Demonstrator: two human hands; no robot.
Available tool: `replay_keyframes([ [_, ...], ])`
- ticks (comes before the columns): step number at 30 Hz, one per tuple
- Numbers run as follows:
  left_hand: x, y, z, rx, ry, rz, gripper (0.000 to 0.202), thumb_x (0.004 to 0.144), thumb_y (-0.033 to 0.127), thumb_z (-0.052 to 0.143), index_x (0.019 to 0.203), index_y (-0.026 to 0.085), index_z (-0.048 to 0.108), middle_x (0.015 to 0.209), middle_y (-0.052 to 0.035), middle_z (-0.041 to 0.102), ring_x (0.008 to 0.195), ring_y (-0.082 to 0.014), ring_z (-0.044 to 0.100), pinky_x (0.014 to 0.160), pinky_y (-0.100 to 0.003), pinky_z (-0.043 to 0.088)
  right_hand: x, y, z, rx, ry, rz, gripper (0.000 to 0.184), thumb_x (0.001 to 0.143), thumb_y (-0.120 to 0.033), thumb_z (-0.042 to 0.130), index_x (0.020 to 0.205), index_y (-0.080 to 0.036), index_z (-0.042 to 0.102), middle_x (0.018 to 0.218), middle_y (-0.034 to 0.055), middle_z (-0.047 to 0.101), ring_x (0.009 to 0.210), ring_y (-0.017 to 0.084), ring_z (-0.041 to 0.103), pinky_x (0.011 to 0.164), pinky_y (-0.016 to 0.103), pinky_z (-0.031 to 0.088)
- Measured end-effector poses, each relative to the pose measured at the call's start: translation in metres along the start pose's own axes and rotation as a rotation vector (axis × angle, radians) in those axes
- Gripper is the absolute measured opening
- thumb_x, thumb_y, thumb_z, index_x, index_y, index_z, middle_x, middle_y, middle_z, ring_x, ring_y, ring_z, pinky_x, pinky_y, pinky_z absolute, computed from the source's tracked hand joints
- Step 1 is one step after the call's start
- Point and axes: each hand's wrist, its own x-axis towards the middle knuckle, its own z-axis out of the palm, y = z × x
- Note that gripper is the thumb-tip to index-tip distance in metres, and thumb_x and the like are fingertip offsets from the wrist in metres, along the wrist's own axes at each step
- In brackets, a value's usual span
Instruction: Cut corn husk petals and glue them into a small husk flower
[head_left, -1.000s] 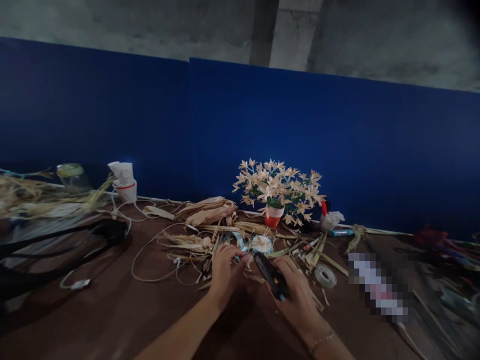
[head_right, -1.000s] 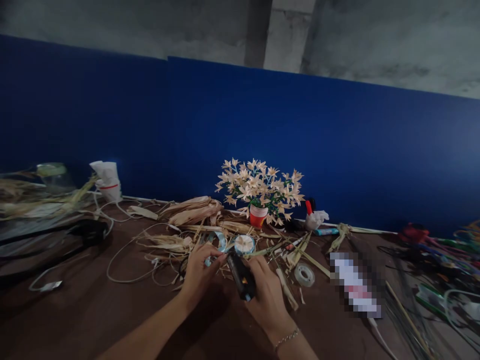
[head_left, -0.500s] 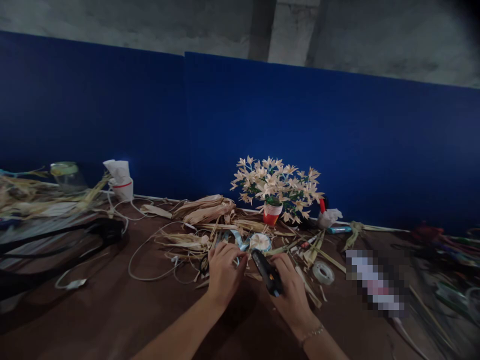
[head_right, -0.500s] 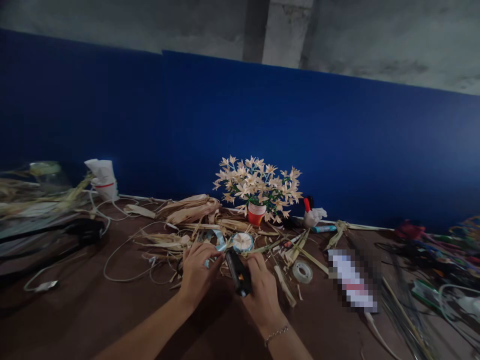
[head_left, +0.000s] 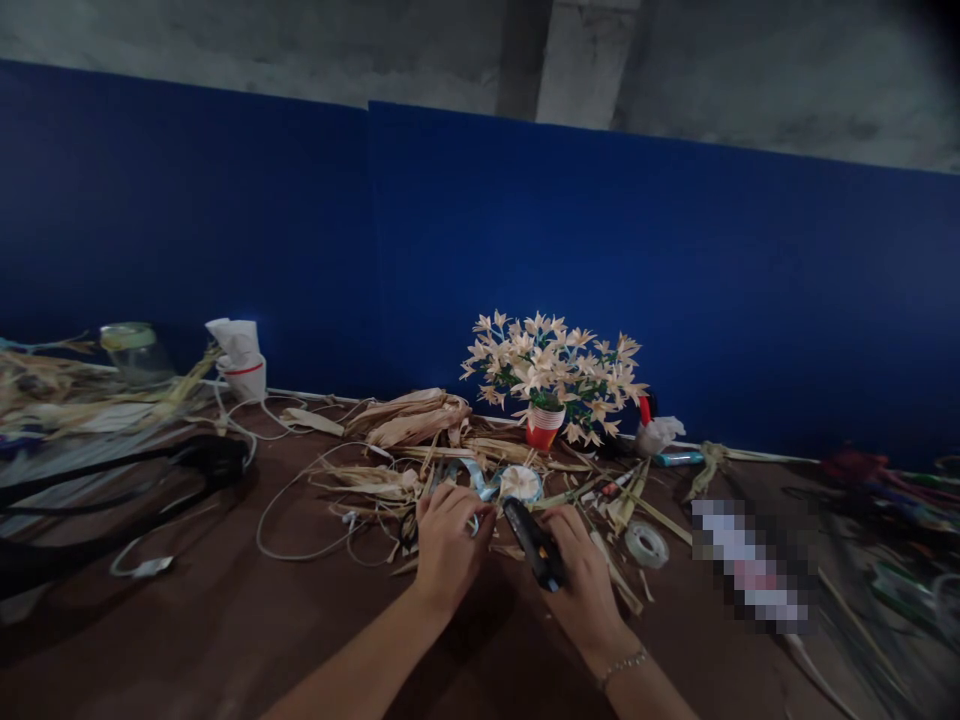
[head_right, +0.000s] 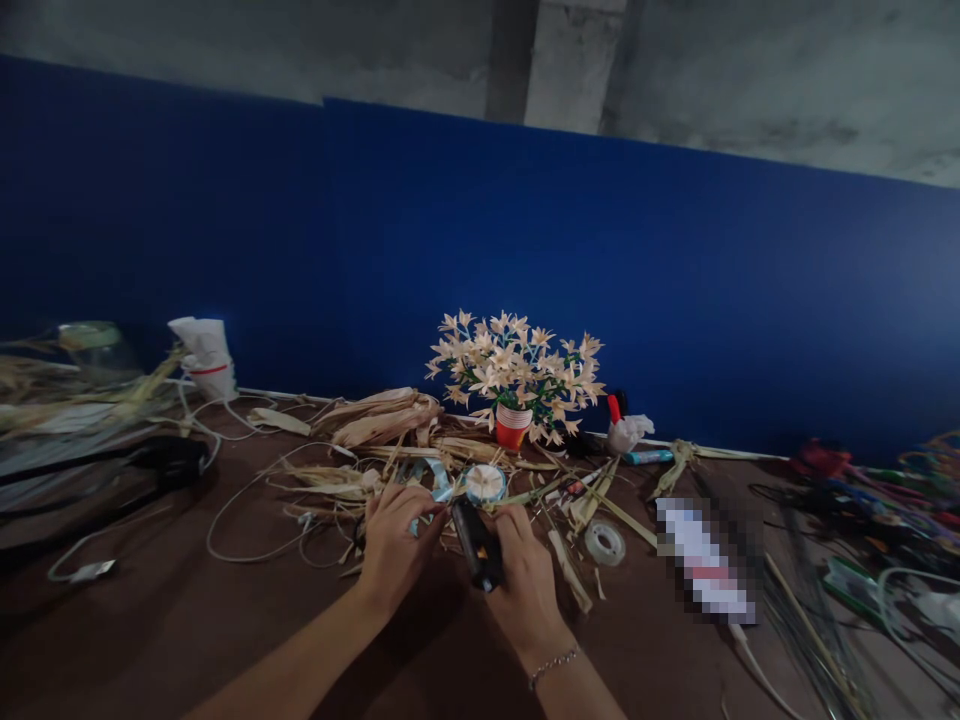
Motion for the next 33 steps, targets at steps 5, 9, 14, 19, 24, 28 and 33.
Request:
replay_keyframes([
  [5, 0.000, 0.000, 0.000, 0.008, -0.004, 0.008, 0.017, 0.079, 0.028, 0.054, 0.066, 0.021, 0.062, 0.071, -0.0013, 0.064, 0.075, -0.0179, 0.052, 0.072, -0.033, 0.031, 0.000, -0.001, -0.001, -0.022, 0.002, -0.002, 0.026, 0.067, -0.004, 0.044, 0.087, -0.019, 0.047, 0.090, 0.0054, 0.049, 0.079, 0.018, 0.051, 0.066, 0.026, 0.040],
  [9, 0.001, 0.000, 0.000, 0.007, 0.002, 0.012, 0.017, 0.079, 0.027, 0.054, 0.065, 0.021, 0.062, 0.071, -0.0013, 0.064, 0.075, -0.0176, 0.053, 0.071, -0.032, 0.032, 0.000, -0.001, -0.001, -0.018, -0.004, 0.005, 0.024, 0.067, -0.004, 0.044, 0.085, -0.019, 0.046, 0.088, 0.0050, 0.048, 0.076, 0.017, 0.051, 0.065, 0.026, 0.040],
  [14, 0.001, -0.001, 0.000, 0.000, -0.008, 0.008, 0.018, 0.080, 0.027, 0.053, 0.066, 0.021, 0.062, 0.070, -0.0014, 0.064, 0.074, -0.0174, 0.053, 0.072, -0.032, 0.032, 0.000, -0.002, -0.002, -0.012, 0.003, -0.015, 0.025, 0.066, -0.004, 0.043, 0.086, -0.019, 0.047, 0.086, 0.0046, 0.048, 0.075, 0.017, 0.050, 0.064, 0.026, 0.040],
  [19, 0.000, -0.001, 0.001, -0.014, 0.015, 0.009, 0.015, 0.078, 0.025, 0.055, 0.067, 0.021, 0.063, 0.071, -0.0013, 0.064, 0.075, -0.0171, 0.053, 0.071, -0.031, 0.032, 0.001, 0.005, 0.001, -0.024, 0.026, -0.015, 0.021, 0.067, -0.005, 0.045, 0.084, -0.018, 0.049, 0.084, 0.0040, 0.049, 0.073, 0.017, 0.050, 0.062, 0.026, 0.039],
  [24, 0.000, -0.001, 0.003, -0.017, 0.043, -0.003, 0.014, 0.077, 0.025, 0.057, 0.064, 0.021, 0.063, 0.071, -0.0013, 0.063, 0.076, -0.0175, 0.052, 0.071, -0.032, 0.033, 0.004, 0.011, -0.004, -0.043, 0.064, 0.079, 0.010, 0.070, -0.009, 0.049, 0.074, -0.018, 0.049, 0.076, 0.0028, 0.052, 0.068, 0.016, 0.050, 0.061, 0.026, 0.040],
  [28, 0.000, -0.006, 0.007, -0.011, -0.033, -0.039, 0.012, 0.075, 0.027, 0.059, 0.065, 0.023, 0.064, 0.071, -0.0009, 0.063, 0.077, -0.0182, 0.052, 0.072, -0.034, 0.033, 0.002, 0.001, -0.020, 0.077, -0.143, 0.026, 0.005, 0.071, -0.016, 0.054, 0.069, -0.019, 0.050, 0.067, -0.0005, 0.054, 0.061, 0.013, 0.051, 0.057, 0.023, 0.040],
  [33, 0.000, -0.008, 0.009, -0.070, -0.134, 0.057, 0.008, 0.071, 0.023, 0.061, 0.065, 0.024, 0.065, 0.074, -0.0014, 0.063, 0.077, -0.0181, 0.052, 0.071, -0.033, 0.034, 0.006, 0.008, -0.045, 0.160, 0.141, 0.198, 0.017, 0.076, -0.028, 0.050, 0.090, -0.019, 0.049, 0.080, 0.0043, 0.060, 0.068, 0.016, 0.057, 0.060, 0.026, 0.045],
])
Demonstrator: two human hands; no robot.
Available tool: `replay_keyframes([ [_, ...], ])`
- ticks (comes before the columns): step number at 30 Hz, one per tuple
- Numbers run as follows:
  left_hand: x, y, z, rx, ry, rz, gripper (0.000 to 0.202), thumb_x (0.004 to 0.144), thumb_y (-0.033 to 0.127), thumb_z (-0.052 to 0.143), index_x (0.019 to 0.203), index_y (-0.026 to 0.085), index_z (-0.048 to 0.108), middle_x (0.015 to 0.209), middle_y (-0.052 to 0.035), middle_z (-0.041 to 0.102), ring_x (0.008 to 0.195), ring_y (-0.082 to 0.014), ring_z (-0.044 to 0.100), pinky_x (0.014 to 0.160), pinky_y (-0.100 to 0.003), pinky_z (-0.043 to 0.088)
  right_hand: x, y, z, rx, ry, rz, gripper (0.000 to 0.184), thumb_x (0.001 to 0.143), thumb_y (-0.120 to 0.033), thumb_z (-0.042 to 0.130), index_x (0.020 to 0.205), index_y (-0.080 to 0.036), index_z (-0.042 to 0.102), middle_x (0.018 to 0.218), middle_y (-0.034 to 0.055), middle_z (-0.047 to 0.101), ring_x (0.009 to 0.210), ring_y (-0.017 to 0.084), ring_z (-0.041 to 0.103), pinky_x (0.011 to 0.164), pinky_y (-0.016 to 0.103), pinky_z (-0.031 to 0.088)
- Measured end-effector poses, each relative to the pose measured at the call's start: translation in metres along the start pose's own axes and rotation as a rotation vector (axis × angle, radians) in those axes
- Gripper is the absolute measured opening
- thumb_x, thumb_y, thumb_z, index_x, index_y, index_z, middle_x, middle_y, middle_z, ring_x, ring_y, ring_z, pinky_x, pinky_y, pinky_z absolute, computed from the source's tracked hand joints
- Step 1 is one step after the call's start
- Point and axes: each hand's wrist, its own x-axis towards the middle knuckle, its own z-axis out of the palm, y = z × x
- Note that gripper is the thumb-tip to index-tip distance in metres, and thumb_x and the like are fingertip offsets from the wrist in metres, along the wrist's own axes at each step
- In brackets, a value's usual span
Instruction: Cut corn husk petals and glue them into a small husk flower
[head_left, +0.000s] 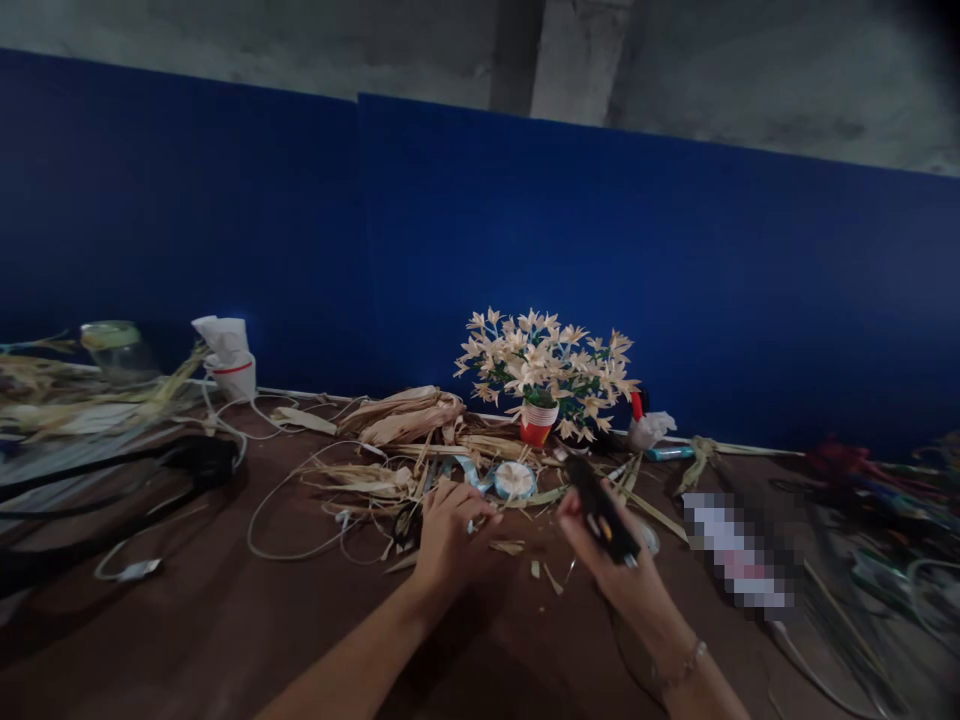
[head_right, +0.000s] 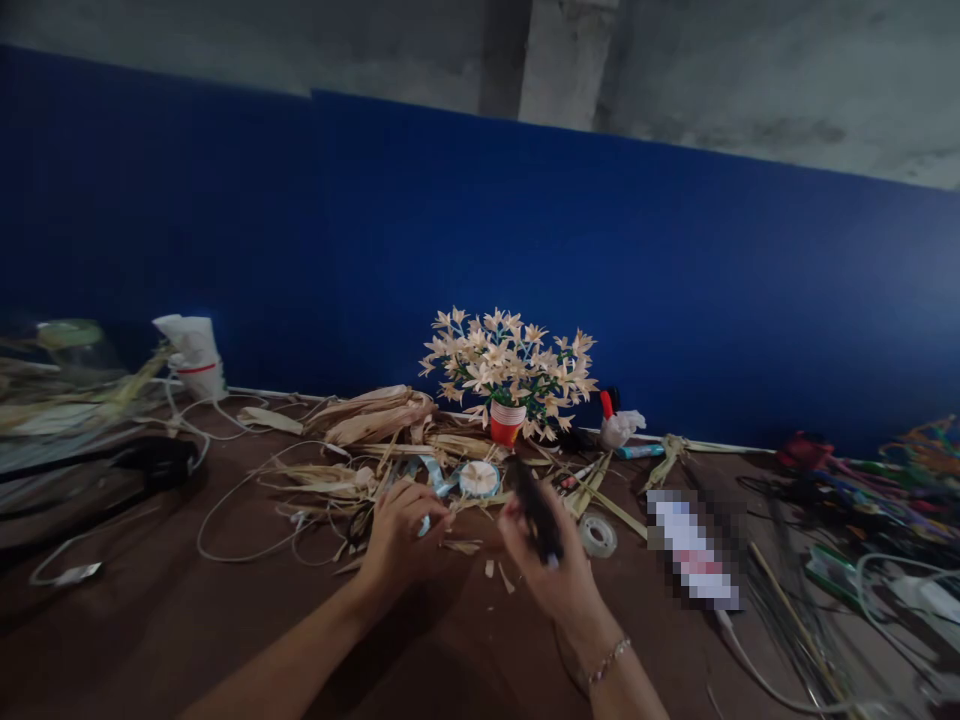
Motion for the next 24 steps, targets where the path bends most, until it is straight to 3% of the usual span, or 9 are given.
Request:
replay_keyframes([
  [3, 0.000, 0.000, 0.000, -0.028, 0.055, -0.053, 0.008, 0.072, 0.023, 0.061, 0.065, 0.023, 0.064, 0.075, -0.0018, 0.063, 0.078, -0.0187, 0.052, 0.072, -0.033, 0.036, 0.007, 0.025, -0.022, -0.463, 0.081, 0.168, 0.026, 0.065, -0.023, 0.055, 0.089, -0.017, 0.047, 0.079, 0.0070, 0.059, 0.074, 0.023, 0.058, 0.063, 0.033, 0.043],
  [5, 0.001, -0.001, -0.001, -0.047, 0.096, -0.089, 0.010, 0.072, 0.024, 0.060, 0.063, 0.022, 0.064, 0.073, -0.0017, 0.063, 0.077, -0.0184, 0.053, 0.073, -0.033, 0.037, 0.003, 0.045, -0.035, -0.699, -0.014, 0.338, 0.024, 0.064, -0.020, 0.052, 0.088, -0.016, 0.048, 0.085, 0.0115, 0.060, 0.082, 0.029, 0.058, 0.064, 0.037, 0.042],
  [8, 0.002, -0.003, -0.002, -0.074, 0.140, -0.106, 0.011, 0.073, 0.025, 0.059, 0.063, 0.021, 0.063, 0.070, -0.0011, 0.062, 0.074, -0.0175, 0.053, 0.074, -0.033, 0.038, -0.013, 0.066, -0.044, -0.824, -0.193, 0.483, 0.021, 0.064, -0.016, 0.050, 0.086, -0.016, 0.049, 0.090, 0.0143, 0.060, 0.087, 0.031, 0.059, 0.064, 0.039, 0.042],
  [11, 0.002, -0.004, -0.002, -0.076, 0.163, -0.107, 0.012, 0.073, 0.025, 0.058, 0.062, 0.021, 0.063, 0.068, -0.0008, 0.062, 0.073, -0.0173, 0.054, 0.074, -0.033, 0.039, -0.027, 0.066, -0.045, -0.875, -0.256, 0.502, 0.021, 0.062, -0.015, 0.052, 0.083, -0.016, 0.051, 0.089, 0.0156, 0.061, 0.087, 0.032, 0.059, 0.063, 0.039, 0.042],
  [14, 0.002, -0.007, -0.001, -0.069, 0.179, -0.109, 0.012, 0.073, 0.024, 0.058, 0.062, 0.020, 0.062, 0.067, -0.0013, 0.062, 0.072, -0.0173, 0.054, 0.072, -0.032, 0.039, -0.025, 0.048, -0.045, -0.994, -0.183, 0.388, 0.022, 0.059, -0.015, 0.057, 0.081, -0.016, 0.054, 0.085, 0.0156, 0.061, 0.084, 0.034, 0.057, 0.063, 0.042, 0.040],
  [17, 0.002, -0.009, 0.001, -0.063, 0.182, -0.118, 0.013, 0.073, 0.025, 0.058, 0.061, 0.020, 0.062, 0.066, -0.0012, 0.062, 0.071, -0.0171, 0.054, 0.071, -0.032, 0.039, -0.008, 0.020, -0.033, -1.002, -0.083, 0.095, 0.017, 0.061, -0.013, 0.057, 0.078, -0.020, 0.059, 0.086, 0.0126, 0.062, 0.083, 0.030, 0.056, 0.067, 0.040, 0.037],
  [20, 0.002, -0.009, 0.001, -0.064, 0.177, -0.123, 0.014, 0.074, 0.025, 0.058, 0.062, 0.020, 0.062, 0.066, -0.0011, 0.062, 0.071, -0.0170, 0.054, 0.071, -0.031, 0.039, 0.009, -0.001, -0.003, -0.721, -0.327, -0.132, 0.015, 0.072, -0.014, 0.051, 0.070, -0.023, 0.062, 0.078, 0.0051, 0.064, 0.078, 0.022, 0.057, 0.068, 0.033, 0.037],
  [22, 0.001, -0.009, 0.000, -0.068, 0.180, -0.127, 0.013, 0.074, 0.025, 0.058, 0.062, 0.020, 0.062, 0.067, -0.0012, 0.062, 0.072, -0.0172, 0.054, 0.072, -0.031, 0.039, 0.014, -0.006, 0.021, -0.670, -0.494, -0.197, 0.016, 0.071, -0.012, 0.051, 0.067, -0.021, 0.064, 0.075, 0.0052, 0.065, 0.079, 0.022, 0.057, 0.069, 0.033, 0.037],
  [24, 0.002, -0.009, -0.001, -0.072, 0.187, -0.131, 0.012, 0.073, 0.025, 0.058, 0.062, 0.020, 0.062, 0.067, -0.0013, 0.062, 0.072, -0.0172, 0.054, 0.072, -0.031, 0.039, 0.013, -0.004, 0.042, -0.684, -0.534, -0.238, 0.013, 0.070, -0.013, 0.052, 0.069, -0.019, 0.064, 0.078, 0.0072, 0.065, 0.080, 0.023, 0.057, 0.071, 0.034, 0.036],
])
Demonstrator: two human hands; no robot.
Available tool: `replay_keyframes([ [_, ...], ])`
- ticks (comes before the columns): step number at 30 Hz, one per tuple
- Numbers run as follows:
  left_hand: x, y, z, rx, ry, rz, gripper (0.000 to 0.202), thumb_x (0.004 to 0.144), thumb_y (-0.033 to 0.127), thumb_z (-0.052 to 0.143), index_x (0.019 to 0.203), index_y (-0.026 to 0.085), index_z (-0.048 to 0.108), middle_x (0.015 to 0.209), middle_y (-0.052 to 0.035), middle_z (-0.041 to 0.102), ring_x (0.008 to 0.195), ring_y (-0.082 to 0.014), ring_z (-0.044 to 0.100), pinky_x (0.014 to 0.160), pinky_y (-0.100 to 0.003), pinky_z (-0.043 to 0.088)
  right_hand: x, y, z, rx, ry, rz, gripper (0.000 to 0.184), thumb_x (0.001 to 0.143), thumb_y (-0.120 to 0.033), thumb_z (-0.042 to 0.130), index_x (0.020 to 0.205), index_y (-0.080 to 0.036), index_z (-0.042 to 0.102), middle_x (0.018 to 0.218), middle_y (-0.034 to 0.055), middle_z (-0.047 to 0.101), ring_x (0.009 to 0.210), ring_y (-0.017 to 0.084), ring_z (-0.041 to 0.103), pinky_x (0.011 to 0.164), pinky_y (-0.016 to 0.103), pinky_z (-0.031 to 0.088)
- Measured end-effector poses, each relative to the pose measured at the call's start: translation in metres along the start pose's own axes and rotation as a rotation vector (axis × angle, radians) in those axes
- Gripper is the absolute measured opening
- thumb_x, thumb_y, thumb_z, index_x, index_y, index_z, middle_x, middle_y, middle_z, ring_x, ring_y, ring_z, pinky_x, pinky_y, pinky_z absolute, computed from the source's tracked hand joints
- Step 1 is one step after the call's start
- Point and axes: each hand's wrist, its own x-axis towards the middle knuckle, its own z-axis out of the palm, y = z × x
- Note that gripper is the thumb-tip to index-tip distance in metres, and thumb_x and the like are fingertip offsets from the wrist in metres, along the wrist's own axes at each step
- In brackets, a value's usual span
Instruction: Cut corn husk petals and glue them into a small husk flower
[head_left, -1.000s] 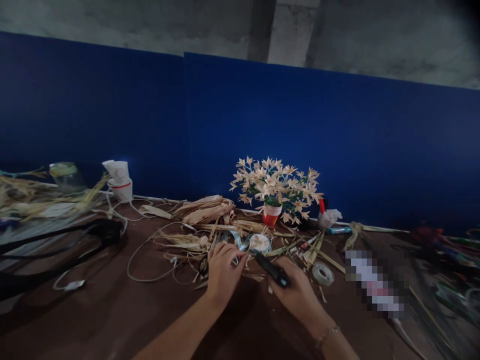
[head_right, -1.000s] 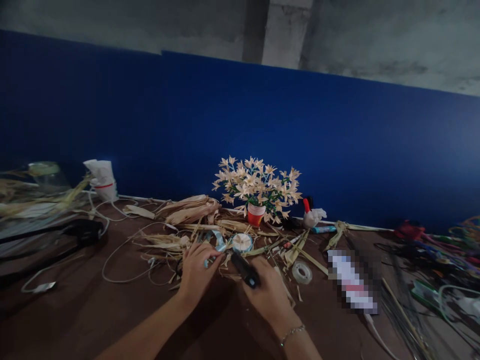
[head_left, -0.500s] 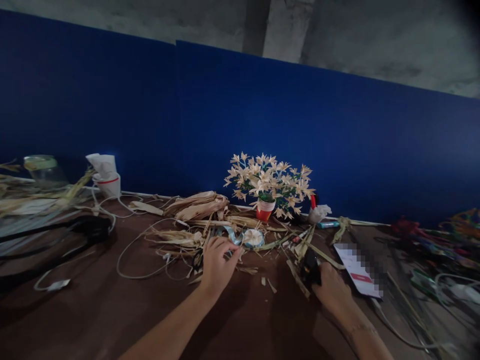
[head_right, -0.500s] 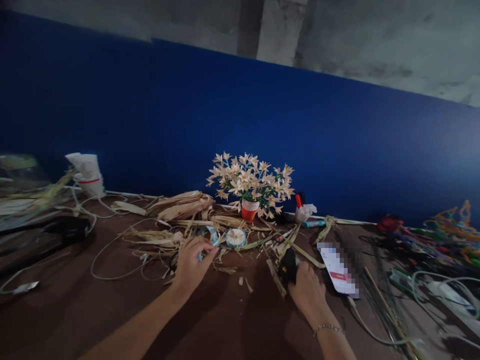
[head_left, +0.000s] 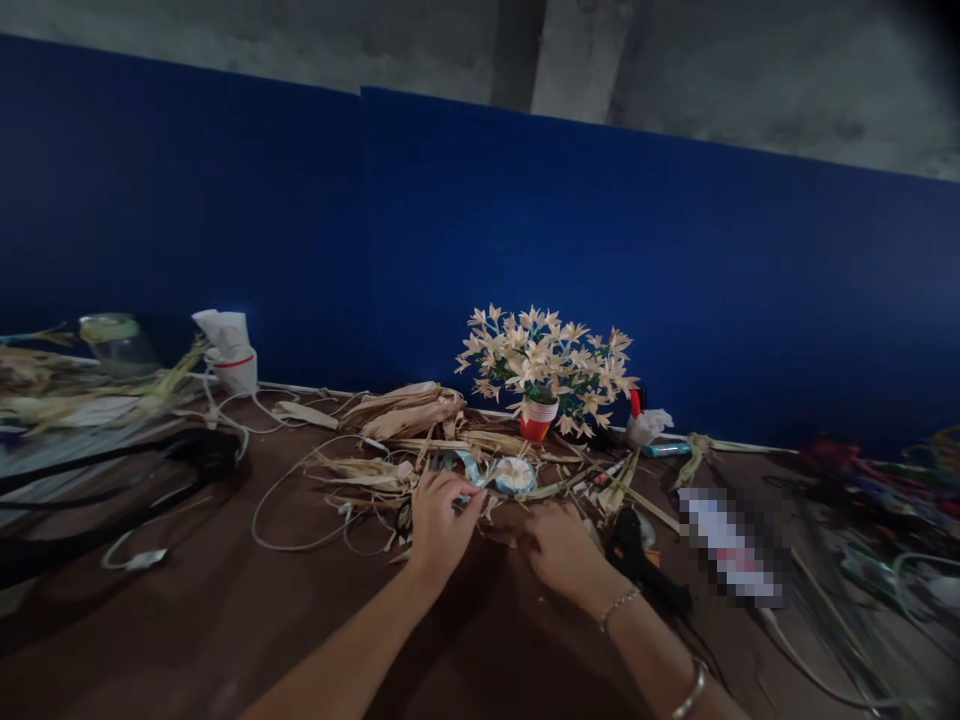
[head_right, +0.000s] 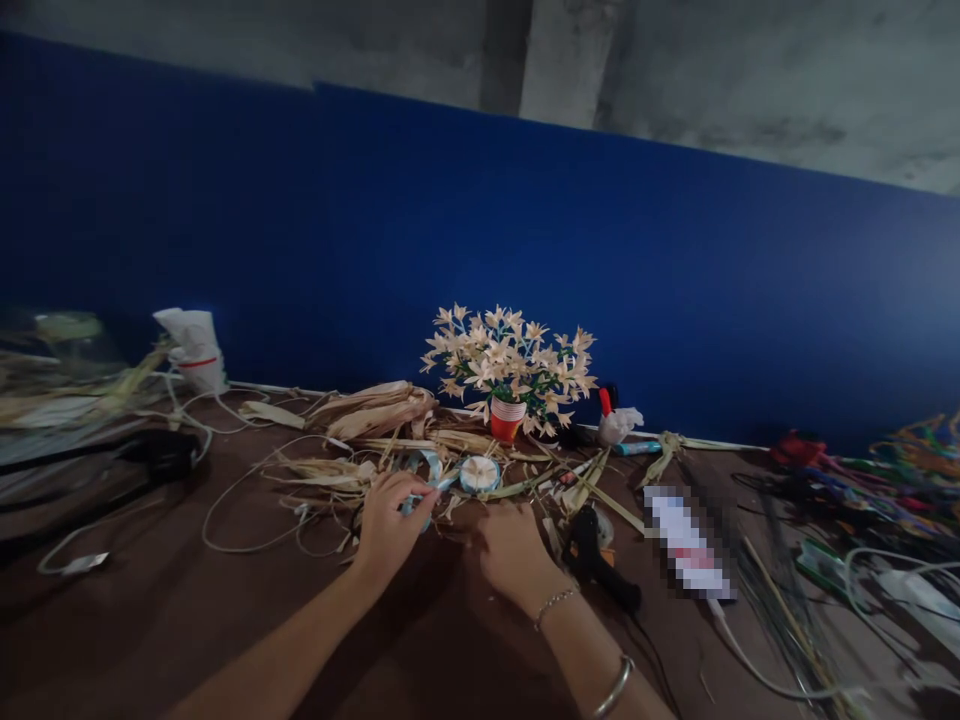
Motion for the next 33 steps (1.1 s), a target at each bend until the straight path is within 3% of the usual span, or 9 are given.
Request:
replay_keyframes([
  [4, 0.002, 0.000, -0.001, 0.000, -0.009, -0.020, 0.012, 0.072, 0.023, 0.059, 0.062, 0.019, 0.062, 0.068, -0.0019, 0.063, 0.073, -0.0175, 0.055, 0.072, -0.032, 0.040, 0.004, -0.009, 0.021, -0.019, 0.063, -0.034, 0.014, 0.070, -0.013, 0.052, 0.075, -0.017, 0.064, 0.081, 0.0096, 0.064, 0.083, 0.024, 0.055, 0.072, 0.036, 0.035],
  [8, 0.002, 0.002, 0.001, -0.076, -0.028, -0.049, 0.012, 0.072, 0.023, 0.059, 0.061, 0.019, 0.062, 0.066, -0.0017, 0.063, 0.071, -0.0173, 0.056, 0.072, -0.032, 0.041, 0.005, -0.009, 0.025, 0.083, 0.150, -0.001, 0.015, 0.068, -0.010, 0.050, 0.073, -0.015, 0.062, 0.079, 0.0107, 0.064, 0.082, 0.025, 0.055, 0.073, 0.038, 0.036],
  [11, -0.001, 0.006, 0.003, -0.207, -0.067, -0.120, 0.011, 0.072, 0.023, 0.058, 0.063, 0.019, 0.061, 0.066, -0.0018, 0.063, 0.069, -0.0168, 0.056, 0.069, -0.030, 0.043, 0.007, -0.006, 0.026, 0.478, 0.189, 0.134, 0.013, 0.066, -0.011, 0.049, 0.070, -0.015, 0.060, 0.072, 0.0055, 0.063, 0.072, 0.019, 0.056, 0.068, 0.030, 0.040],
  [14, -0.006, 0.012, 0.005, -0.326, -0.142, -0.199, 0.009, 0.071, 0.022, 0.057, 0.065, 0.018, 0.061, 0.068, -0.0021, 0.064, 0.069, -0.0164, 0.057, 0.067, -0.028, 0.044, 0.010, -0.002, 0.031, 0.990, 0.161, 0.246, 0.008, 0.067, -0.019, 0.052, 0.067, -0.015, 0.059, 0.063, 0.0004, 0.060, 0.061, 0.013, 0.053, 0.060, 0.024, 0.041],
  [17, -0.009, 0.018, 0.007, -0.381, -0.218, -0.252, 0.009, 0.071, 0.022, 0.057, 0.065, 0.017, 0.061, 0.068, -0.0018, 0.063, 0.068, -0.0157, 0.057, 0.067, -0.027, 0.043, 0.012, 0.000, 0.034, 1.333, 0.106, 0.316, 0.013, 0.066, -0.027, 0.059, 0.067, -0.014, 0.060, 0.060, -0.0009, 0.058, 0.057, 0.012, 0.050, 0.057, 0.023, 0.040],
  [23, -0.009, 0.023, 0.010, -0.589, -0.306, -0.409, 0.013, 0.070, 0.027, 0.059, 0.063, 0.016, 0.058, 0.061, 0.0005, 0.057, 0.060, -0.0133, 0.051, 0.059, -0.024, 0.040, 0.010, -0.004, 0.032, 1.612, 0.042, 0.421, 0.024, 0.060, -0.035, 0.071, 0.064, -0.013, 0.061, 0.057, -0.0014, 0.056, 0.053, 0.009, 0.046, 0.053, 0.020, 0.036],
  [28, -0.007, 0.032, 0.008, -0.966, -0.301, -0.675, 0.022, 0.064, 0.033, 0.067, 0.063, 0.015, 0.053, 0.057, 0.0034, 0.053, 0.055, -0.0093, 0.047, 0.056, -0.021, 0.038, 0.007, -0.008, 0.031, 1.865, -0.008, 0.360, 0.026, 0.063, -0.035, 0.071, 0.066, -0.014, 0.057, 0.055, -0.0038, 0.052, 0.046, 0.005, 0.041, 0.046, 0.018, 0.032],
  [33, -0.008, 0.038, 0.004, -1.260, -0.344, -0.817, 0.027, 0.061, 0.031, 0.072, 0.062, 0.015, 0.049, 0.058, 0.0037, 0.056, 0.054, -0.0071, 0.048, 0.056, -0.020, 0.038, 0.004, -0.008, 0.032, 1.962, -0.067, 0.285, 0.024, 0.066, -0.032, 0.071, 0.068, -0.015, 0.054, 0.057, -0.0043, 0.050, 0.046, 0.005, 0.041, 0.045, 0.017, 0.033],
])
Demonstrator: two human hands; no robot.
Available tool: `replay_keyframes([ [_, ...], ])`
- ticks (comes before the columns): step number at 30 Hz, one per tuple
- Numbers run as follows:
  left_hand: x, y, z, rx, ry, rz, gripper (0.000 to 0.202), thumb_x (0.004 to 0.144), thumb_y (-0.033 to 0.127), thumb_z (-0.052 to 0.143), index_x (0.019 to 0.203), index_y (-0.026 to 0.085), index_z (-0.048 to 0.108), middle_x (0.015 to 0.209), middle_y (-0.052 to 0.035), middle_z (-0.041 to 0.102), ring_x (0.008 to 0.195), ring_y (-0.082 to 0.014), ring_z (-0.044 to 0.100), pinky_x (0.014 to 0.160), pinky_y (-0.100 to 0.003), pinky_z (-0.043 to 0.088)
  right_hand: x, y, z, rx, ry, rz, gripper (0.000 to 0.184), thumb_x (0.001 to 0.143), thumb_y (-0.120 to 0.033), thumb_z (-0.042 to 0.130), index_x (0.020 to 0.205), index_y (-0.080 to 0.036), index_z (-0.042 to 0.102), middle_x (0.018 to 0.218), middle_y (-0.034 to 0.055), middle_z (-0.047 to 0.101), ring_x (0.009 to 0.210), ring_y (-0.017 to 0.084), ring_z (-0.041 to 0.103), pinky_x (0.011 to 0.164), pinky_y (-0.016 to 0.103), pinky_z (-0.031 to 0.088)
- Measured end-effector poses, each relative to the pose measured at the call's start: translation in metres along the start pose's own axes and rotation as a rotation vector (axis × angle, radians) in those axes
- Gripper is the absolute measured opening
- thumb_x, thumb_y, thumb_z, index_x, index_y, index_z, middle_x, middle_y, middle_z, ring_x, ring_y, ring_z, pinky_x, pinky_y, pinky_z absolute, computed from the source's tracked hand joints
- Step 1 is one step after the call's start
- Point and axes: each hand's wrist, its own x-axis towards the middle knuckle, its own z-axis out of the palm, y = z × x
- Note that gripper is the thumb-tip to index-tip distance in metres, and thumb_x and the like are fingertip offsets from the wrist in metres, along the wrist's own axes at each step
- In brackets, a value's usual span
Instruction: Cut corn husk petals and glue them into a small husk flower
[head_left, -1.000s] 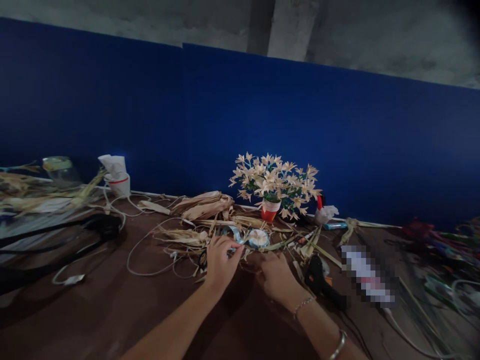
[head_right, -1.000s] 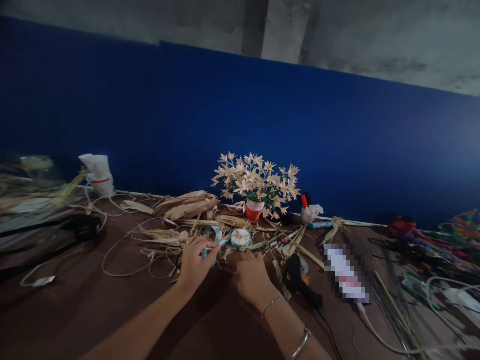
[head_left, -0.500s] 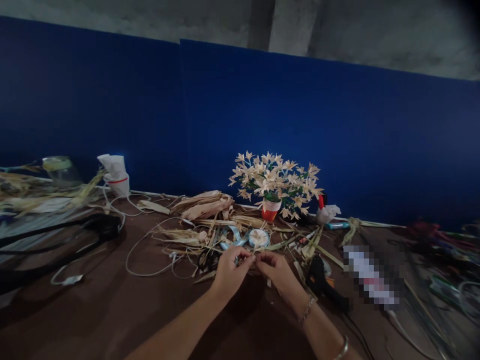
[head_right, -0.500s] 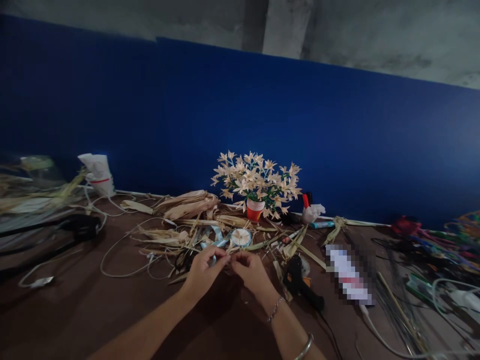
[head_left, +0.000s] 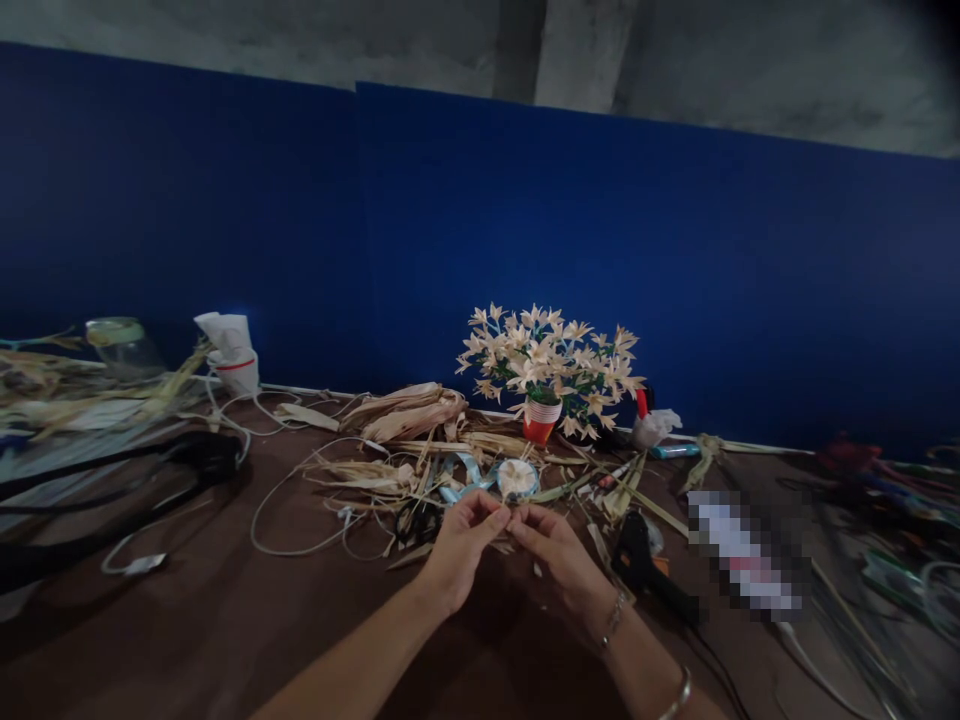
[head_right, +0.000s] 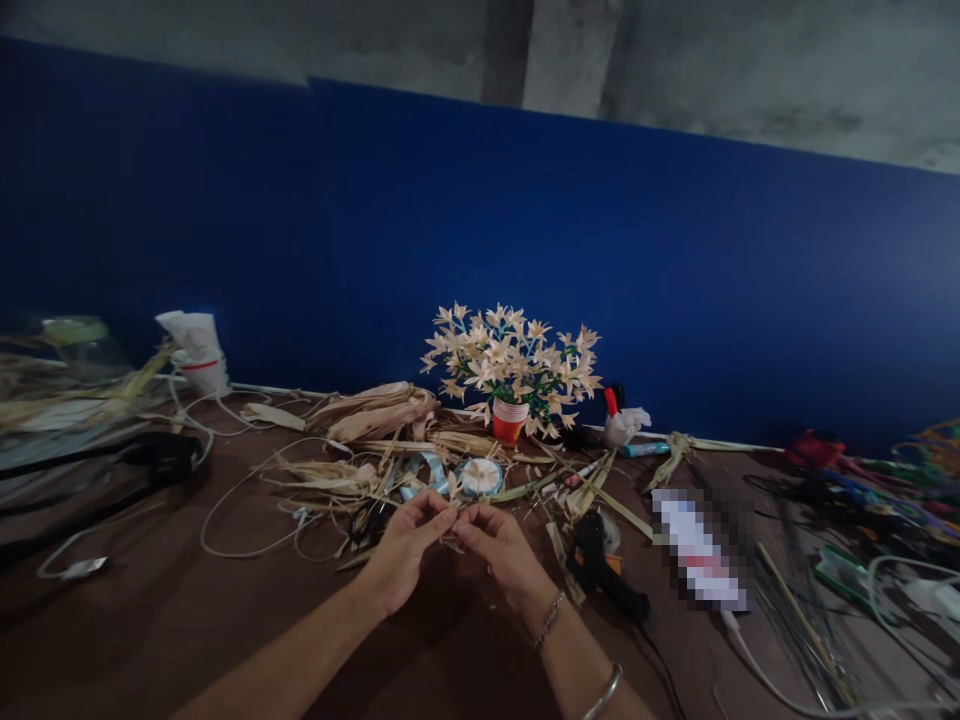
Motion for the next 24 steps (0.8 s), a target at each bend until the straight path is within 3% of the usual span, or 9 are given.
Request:
replay_keyframes([
  [6, -0.002, 0.004, 0.000, -0.147, -0.057, -0.107, 0.029, 0.059, 0.028, 0.075, 0.064, 0.016, 0.049, 0.060, 0.0021, 0.061, 0.052, -0.0082, 0.052, 0.054, -0.020, 0.039, -0.004, -0.001, -0.003, 0.041, -0.075, -0.014, 0.022, 0.067, -0.030, 0.070, 0.072, -0.017, 0.054, 0.063, -0.0035, 0.051, 0.052, 0.006, 0.045, 0.051, 0.019, 0.036],
  [10, 0.000, 0.008, -0.003, -0.160, -0.059, -0.135, 0.029, 0.058, 0.030, 0.075, 0.063, 0.016, 0.050, 0.056, 0.0034, 0.059, 0.051, -0.0087, 0.053, 0.054, -0.021, 0.040, -0.007, -0.010, -0.006, -0.075, -0.098, -0.047, 0.022, 0.069, -0.034, 0.066, 0.069, -0.016, 0.053, 0.066, -0.0017, 0.052, 0.058, 0.009, 0.048, 0.055, 0.021, 0.039],
  [12, 0.003, 0.009, -0.006, -0.168, 0.027, -0.112, 0.029, 0.056, 0.027, 0.076, 0.062, 0.016, 0.050, 0.052, 0.0058, 0.054, 0.049, -0.0064, 0.050, 0.054, -0.019, 0.039, -0.008, -0.015, -0.006, -0.218, -0.023, -0.138, 0.019, 0.072, -0.033, 0.062, 0.069, -0.017, 0.054, 0.067, -0.0008, 0.053, 0.062, 0.011, 0.049, 0.059, 0.022, 0.040],
  [14, 0.005, 0.008, -0.007, -0.159, 0.101, -0.094, 0.029, 0.054, 0.025, 0.077, 0.061, 0.015, 0.051, 0.054, 0.0063, 0.053, 0.050, -0.0050, 0.048, 0.054, -0.017, 0.038, -0.008, -0.017, -0.005, -0.453, 0.115, -0.318, 0.012, 0.073, -0.029, 0.060, 0.076, -0.018, 0.055, 0.072, 0.0001, 0.054, 0.067, 0.013, 0.050, 0.064, 0.025, 0.041],
  [16, 0.007, 0.006, -0.008, -0.124, 0.115, -0.096, 0.028, 0.053, 0.026, 0.077, 0.060, 0.015, 0.052, 0.054, 0.0058, 0.053, 0.050, -0.0047, 0.048, 0.053, -0.016, 0.037, -0.007, -0.017, -0.002, -0.738, 0.205, -0.545, 0.012, 0.073, -0.024, 0.057, 0.085, -0.019, 0.055, 0.080, 0.0027, 0.056, 0.075, 0.016, 0.051, 0.070, 0.028, 0.042],
  [18, 0.008, 0.002, -0.007, -0.090, 0.098, -0.100, 0.029, 0.053, 0.026, 0.077, 0.059, 0.015, 0.051, 0.052, 0.0061, 0.052, 0.049, -0.0045, 0.046, 0.051, -0.016, 0.036, -0.008, -0.015, 0.001, -0.995, 0.209, -0.726, 0.013, 0.075, -0.020, 0.054, 0.088, -0.020, 0.056, 0.086, 0.0053, 0.057, 0.082, 0.018, 0.051, 0.076, 0.032, 0.041],
  [21, 0.007, -0.002, -0.006, -0.039, 0.072, -0.094, 0.029, 0.054, 0.029, 0.076, 0.059, 0.015, 0.051, 0.050, 0.0065, 0.050, 0.046, -0.0050, 0.044, 0.048, -0.017, 0.034, -0.008, -0.013, 0.004, -1.241, 0.192, -0.818, 0.010, 0.079, -0.017, 0.049, 0.082, -0.021, 0.058, 0.082, 0.0048, 0.058, 0.080, 0.018, 0.051, 0.075, 0.033, 0.040],
  [24, 0.005, 0.000, -0.005, 0.045, 0.094, -0.051, 0.027, 0.056, 0.033, 0.074, 0.060, 0.015, 0.053, 0.052, 0.0047, 0.054, 0.048, -0.0070, 0.046, 0.051, -0.019, 0.036, -0.008, -0.012, 0.003, -1.249, 0.253, -0.814, 0.011, 0.080, -0.018, 0.048, 0.076, -0.020, 0.057, 0.077, 0.0039, 0.058, 0.076, 0.017, 0.052, 0.072, 0.032, 0.041],
])
